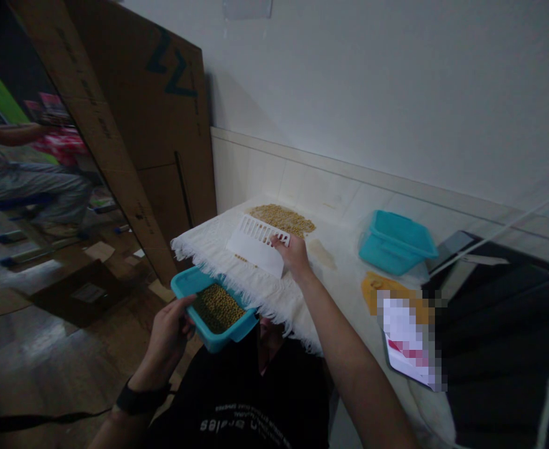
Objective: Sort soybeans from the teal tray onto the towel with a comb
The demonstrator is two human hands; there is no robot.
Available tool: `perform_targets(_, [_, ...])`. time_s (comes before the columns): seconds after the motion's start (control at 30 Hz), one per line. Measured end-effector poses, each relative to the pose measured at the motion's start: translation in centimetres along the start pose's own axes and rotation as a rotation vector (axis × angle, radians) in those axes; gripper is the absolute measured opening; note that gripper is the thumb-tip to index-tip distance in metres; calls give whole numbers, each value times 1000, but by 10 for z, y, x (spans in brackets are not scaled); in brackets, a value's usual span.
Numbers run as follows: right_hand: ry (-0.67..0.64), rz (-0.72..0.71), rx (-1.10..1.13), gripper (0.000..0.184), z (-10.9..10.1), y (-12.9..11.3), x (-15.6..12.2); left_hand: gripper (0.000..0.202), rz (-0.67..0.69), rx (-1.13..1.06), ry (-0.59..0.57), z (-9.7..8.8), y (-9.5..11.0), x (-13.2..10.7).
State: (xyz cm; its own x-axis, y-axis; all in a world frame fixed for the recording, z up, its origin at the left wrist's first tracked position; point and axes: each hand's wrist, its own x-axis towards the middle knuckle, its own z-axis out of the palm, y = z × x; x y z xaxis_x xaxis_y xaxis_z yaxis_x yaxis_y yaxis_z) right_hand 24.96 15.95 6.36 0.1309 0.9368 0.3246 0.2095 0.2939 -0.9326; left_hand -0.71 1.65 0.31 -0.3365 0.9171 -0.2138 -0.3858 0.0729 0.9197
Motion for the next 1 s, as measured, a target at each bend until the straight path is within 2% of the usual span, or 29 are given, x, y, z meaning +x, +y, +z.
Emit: perform_targets(1.0, [-31, 45, 132, 51, -2, 6, 4, 38, -9, -36, -23, 2, 2, -2])
